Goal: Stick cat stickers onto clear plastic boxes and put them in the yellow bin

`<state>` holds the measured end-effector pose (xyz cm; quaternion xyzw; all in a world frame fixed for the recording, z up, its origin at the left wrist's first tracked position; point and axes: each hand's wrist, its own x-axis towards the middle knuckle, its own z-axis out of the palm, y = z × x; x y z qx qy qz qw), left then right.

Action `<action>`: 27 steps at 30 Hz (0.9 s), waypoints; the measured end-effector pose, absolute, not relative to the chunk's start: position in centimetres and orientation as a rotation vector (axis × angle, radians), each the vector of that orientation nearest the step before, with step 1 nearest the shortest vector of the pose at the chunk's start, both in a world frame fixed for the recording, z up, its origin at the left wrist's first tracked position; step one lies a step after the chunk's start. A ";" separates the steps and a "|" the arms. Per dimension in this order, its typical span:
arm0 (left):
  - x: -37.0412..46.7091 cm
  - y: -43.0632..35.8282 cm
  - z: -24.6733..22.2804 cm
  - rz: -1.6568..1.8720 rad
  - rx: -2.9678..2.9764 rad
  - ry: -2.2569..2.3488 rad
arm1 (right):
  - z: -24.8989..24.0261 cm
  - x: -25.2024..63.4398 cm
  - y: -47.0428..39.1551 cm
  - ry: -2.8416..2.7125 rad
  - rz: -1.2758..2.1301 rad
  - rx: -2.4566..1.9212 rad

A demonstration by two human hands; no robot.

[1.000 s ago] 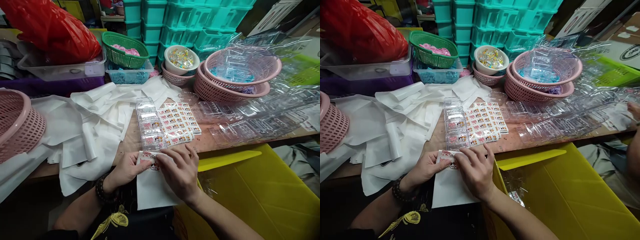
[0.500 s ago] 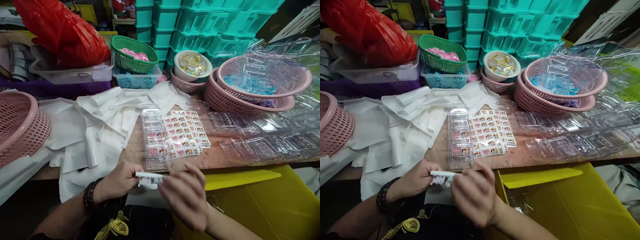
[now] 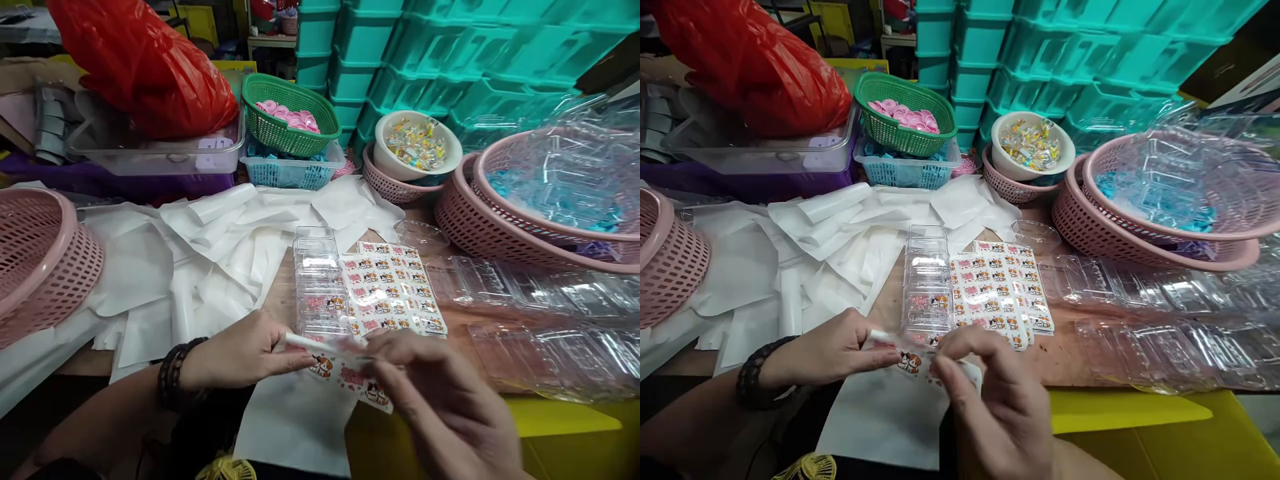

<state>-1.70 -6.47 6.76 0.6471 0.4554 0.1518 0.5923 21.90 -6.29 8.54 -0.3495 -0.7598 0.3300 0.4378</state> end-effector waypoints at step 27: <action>-3.5 1.1 3.0 0.396 1.898 1.198 | 5.1 16.8 13.3 -1.910 1.609 -1.630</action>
